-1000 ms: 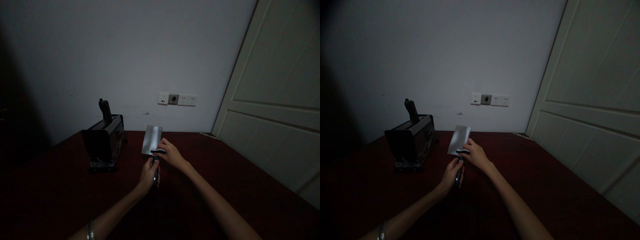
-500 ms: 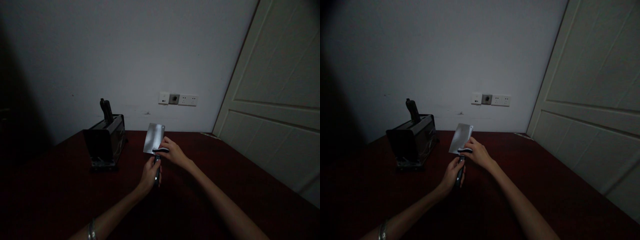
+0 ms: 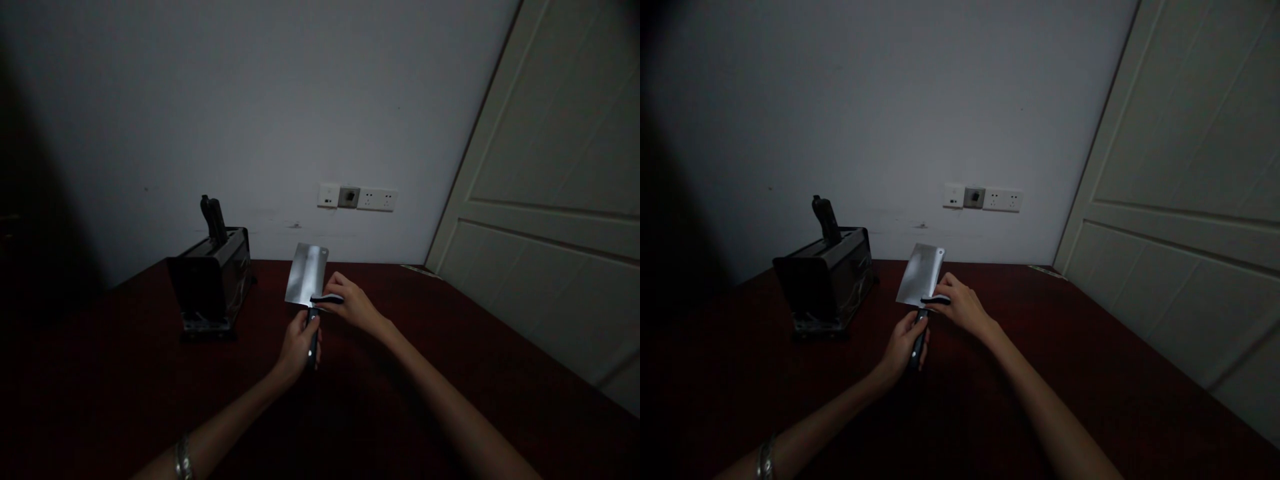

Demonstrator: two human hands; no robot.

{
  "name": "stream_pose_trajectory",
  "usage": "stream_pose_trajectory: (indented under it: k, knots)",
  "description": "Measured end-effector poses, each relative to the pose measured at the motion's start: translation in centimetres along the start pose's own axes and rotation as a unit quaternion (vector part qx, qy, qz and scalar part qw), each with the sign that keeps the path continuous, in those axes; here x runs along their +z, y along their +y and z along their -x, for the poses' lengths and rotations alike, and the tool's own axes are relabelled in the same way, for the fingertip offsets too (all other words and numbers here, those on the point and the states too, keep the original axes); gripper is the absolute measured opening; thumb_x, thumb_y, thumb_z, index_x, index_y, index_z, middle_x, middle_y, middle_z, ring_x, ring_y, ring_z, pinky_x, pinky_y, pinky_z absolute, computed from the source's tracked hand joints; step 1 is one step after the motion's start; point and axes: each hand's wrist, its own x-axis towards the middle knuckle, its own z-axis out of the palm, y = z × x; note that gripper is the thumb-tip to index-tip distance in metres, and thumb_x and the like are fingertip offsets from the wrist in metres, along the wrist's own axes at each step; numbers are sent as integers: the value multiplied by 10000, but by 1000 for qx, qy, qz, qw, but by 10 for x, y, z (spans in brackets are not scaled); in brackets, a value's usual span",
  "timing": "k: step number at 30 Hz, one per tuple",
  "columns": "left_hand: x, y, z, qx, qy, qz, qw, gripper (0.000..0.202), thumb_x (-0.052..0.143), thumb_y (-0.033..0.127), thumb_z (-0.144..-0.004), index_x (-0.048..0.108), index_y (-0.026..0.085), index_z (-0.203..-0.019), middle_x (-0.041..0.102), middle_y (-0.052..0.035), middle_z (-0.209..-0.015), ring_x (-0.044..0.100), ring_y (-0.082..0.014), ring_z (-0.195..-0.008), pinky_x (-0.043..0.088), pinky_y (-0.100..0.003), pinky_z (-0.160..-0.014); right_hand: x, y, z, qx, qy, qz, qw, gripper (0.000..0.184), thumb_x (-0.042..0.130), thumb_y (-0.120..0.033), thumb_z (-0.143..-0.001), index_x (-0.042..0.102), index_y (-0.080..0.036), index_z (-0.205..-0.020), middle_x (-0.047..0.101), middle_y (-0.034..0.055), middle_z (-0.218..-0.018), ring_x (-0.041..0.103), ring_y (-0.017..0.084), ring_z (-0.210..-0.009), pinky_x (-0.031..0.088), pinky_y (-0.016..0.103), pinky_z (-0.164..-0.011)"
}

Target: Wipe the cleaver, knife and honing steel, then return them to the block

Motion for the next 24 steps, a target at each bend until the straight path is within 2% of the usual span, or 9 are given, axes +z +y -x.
stream_pose_trajectory:
  k: [6,10,19,21,24]
  knots:
    - [-2,-2,0,16,6,-26,1000,297,501,466,-737,377,201,-791,461,94,-520,410,-62,-262,303,-156,-228,4,-4,-2,-2,7,24,1000,159,581,-359,-779,616,-225,-857,499,19,-904,520,126,-763,407,251,-627]
    - [0,-5,1,21,-9,-29,999,279,495,450,-749,376,198,-764,453,96,-509,395,-55,-249,296,-154,-233,9,-13,-5,-10,-1,48,999,181,571,-386,-781,610,-218,-835,505,23,-946,532,127,-769,405,252,-624]
    - [-3,0,0,18,-9,1,1000,317,520,475,-727,391,194,-796,476,88,-535,415,-63,-261,308,-163,-229,-7,-6,8,8,17,49,999,184,555,-394,-789,611,-233,-859,492,15,-902,511,113,-720,396,235,-600]
    - [-4,1,-1,15,-15,5,1000,316,518,476,-727,391,195,-795,477,88,-535,415,-65,-259,311,-166,-225,-7,-2,10,13,32,25,999,170,567,-383,-782,609,-225,-830,488,11,-881,507,110,-712,399,235,-607]
    - [-4,4,-2,19,-20,9,1000,316,516,479,-730,387,196,-783,479,87,-532,416,-66,-258,311,-163,-226,-4,5,15,19,86,-38,995,153,577,-355,-779,594,-204,-787,484,10,-839,510,118,-735,417,245,-652]
